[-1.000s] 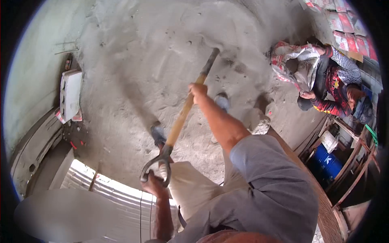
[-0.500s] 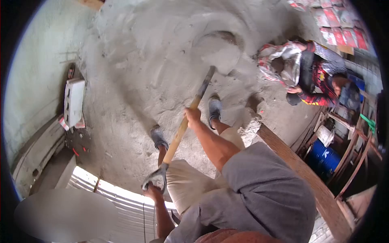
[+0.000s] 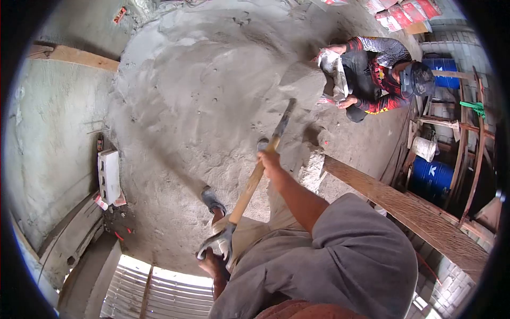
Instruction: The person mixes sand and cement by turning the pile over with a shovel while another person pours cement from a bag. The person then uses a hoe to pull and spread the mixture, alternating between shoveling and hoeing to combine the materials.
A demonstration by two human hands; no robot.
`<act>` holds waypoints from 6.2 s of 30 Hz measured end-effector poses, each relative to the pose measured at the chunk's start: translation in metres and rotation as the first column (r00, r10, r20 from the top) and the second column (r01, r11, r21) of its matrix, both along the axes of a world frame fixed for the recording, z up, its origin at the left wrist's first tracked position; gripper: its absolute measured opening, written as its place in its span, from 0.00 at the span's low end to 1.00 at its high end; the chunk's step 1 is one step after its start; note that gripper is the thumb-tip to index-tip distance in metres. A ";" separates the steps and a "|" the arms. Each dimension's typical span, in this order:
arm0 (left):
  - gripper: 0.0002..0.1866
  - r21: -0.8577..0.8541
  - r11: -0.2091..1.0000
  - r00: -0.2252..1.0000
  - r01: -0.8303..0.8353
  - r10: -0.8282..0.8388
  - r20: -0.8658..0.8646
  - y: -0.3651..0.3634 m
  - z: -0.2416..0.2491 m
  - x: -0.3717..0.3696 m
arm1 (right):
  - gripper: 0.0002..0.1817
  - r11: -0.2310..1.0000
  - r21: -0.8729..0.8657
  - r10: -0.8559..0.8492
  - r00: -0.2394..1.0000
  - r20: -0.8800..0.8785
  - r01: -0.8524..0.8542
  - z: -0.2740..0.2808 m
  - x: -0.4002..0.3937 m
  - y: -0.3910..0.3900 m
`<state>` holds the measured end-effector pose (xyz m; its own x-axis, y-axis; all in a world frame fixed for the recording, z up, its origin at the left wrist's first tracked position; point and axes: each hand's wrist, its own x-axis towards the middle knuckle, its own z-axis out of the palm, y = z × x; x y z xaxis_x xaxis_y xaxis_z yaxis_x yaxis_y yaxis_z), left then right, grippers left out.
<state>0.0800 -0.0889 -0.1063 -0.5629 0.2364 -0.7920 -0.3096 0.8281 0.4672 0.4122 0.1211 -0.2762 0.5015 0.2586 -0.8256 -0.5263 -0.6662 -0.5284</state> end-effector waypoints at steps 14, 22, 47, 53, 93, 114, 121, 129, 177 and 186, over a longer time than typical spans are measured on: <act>0.26 0.455 -0.250 0.260 0.855 -0.552 -0.792 0.209 0.053 0.147 | 0.14 0.833 0.329 -0.253 0.835 -0.490 0.445 0.014 0.180 0.122; 0.09 0.383 0.855 0.931 0.350 -0.275 -0.239 0.095 0.069 -0.031 | 0.12 0.811 0.397 -0.100 0.770 -0.630 0.430 0.029 -0.018 0.066; 0.09 0.005 0.968 0.940 -0.251 0.245 -0.237 0.101 -0.212 -0.088 | 0.08 0.990 -0.058 0.106 0.949 -0.297 -0.129 -0.289 -0.193 0.189; 0.10 0.010 0.935 0.890 -0.355 0.341 -0.303 0.055 -0.214 -0.055 | 0.08 0.981 -0.026 0.176 0.945 -0.276 -0.191 -0.292 -0.175 0.133; 0.08 0.336 0.931 0.978 0.141 -0.079 -0.191 0.111 0.008 -0.133 | 0.08 0.961 0.228 -0.028 0.878 -0.478 0.155 -0.043 -0.146 0.065; 0.07 -0.026 0.985 0.973 -0.172 0.165 -0.162 0.199 -0.224 -0.014 | 0.06 0.989 -0.138 0.020 0.971 -0.237 -0.054 -0.294 -0.085 0.216; 0.07 0.001 0.975 0.954 -0.221 0.217 -0.207 0.137 -0.207 -0.027 | 0.07 0.995 -0.070 0.052 0.964 -0.261 -0.072 -0.256 -0.100 0.172; 0.11 0.013 0.993 0.975 -0.115 0.115 -0.191 0.092 -0.067 -0.052 | 0.05 0.999 0.002 0.039 0.976 -0.216 -0.040 -0.116 -0.108 0.101; 0.09 0.025 0.997 0.976 0.074 -0.068 -0.206 0.213 -0.146 -0.002 | 0.06 0.999 -0.020 0.028 0.950 -0.310 -0.036 -0.240 -0.061 0.162; 0.07 0.064 0.998 0.989 -0.029 0.038 -0.140 0.172 -0.201 -0.008 | 0.10 0.994 -0.102 0.029 0.992 -0.125 -0.042 -0.280 -0.058 0.135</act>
<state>0.0719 0.0832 -0.3070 -0.6763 0.2618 -0.6885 -0.2639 0.7865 0.5584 0.3539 0.2559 -0.5566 0.3859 0.1838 -0.9040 -0.5584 -0.7335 -0.3875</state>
